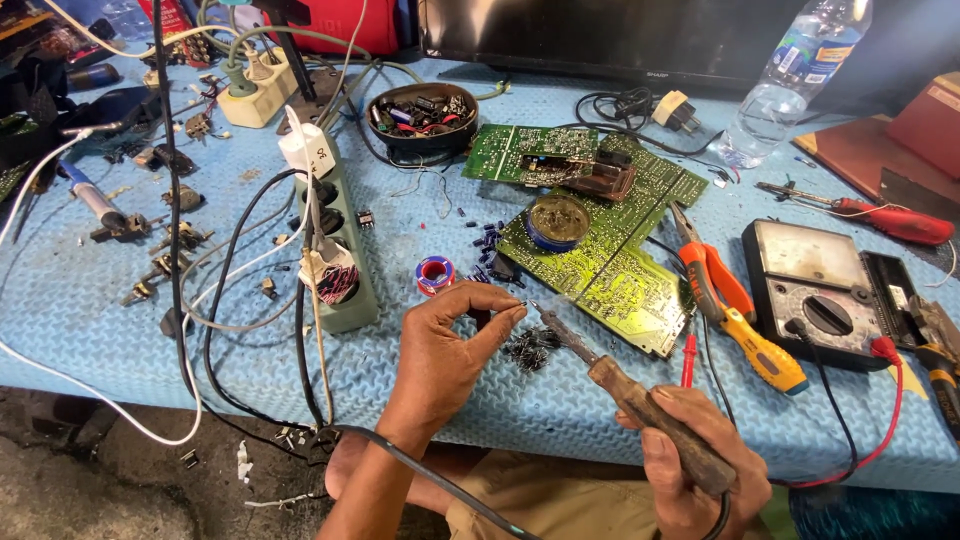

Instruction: Soldering and manipulating small electronic components on a circuit board using pliers and a soldering iron.

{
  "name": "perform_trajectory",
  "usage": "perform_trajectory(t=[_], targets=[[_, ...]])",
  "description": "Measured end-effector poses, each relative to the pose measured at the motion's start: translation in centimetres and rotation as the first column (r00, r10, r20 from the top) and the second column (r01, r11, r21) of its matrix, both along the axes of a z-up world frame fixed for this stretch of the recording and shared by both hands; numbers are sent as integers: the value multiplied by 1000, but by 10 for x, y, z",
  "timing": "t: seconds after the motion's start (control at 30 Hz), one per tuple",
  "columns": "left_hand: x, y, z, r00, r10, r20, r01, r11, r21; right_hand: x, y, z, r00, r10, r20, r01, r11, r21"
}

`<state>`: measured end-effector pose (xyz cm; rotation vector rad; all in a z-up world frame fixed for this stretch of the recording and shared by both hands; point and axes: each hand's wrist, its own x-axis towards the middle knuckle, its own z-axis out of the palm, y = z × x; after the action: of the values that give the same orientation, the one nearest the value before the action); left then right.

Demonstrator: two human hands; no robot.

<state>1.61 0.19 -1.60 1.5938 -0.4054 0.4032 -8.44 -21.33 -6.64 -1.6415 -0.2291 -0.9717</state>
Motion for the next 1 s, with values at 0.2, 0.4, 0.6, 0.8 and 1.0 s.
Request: perform_trajectory(t=[0.2, 0.4, 0.6, 0.8, 1.0], targets=[[1, -1, -4, 1000, 27, 13, -27, 1000, 2, 2, 4, 4, 999, 12, 53, -11, 1000, -12], [-1, 0, -1, 1000, 5, -8, -6, 1000, -3, 2, 3, 8, 998, 41, 47, -39, 999, -38], [-2, -1, -1, 1000, -2, -6, 2, 1000, -27, -1, 7, 13, 1000, 1, 21, 0, 999, -46], [-3, 0, 1, 1000, 13, -8, -14, 1000, -14, 0, 5, 12, 1000, 1, 25, 1, 997, -79], [-3, -1, 1, 1000, 12, 8, -12, 999, -31, 3, 4, 12, 997, 30, 65, -24, 996, -81]])
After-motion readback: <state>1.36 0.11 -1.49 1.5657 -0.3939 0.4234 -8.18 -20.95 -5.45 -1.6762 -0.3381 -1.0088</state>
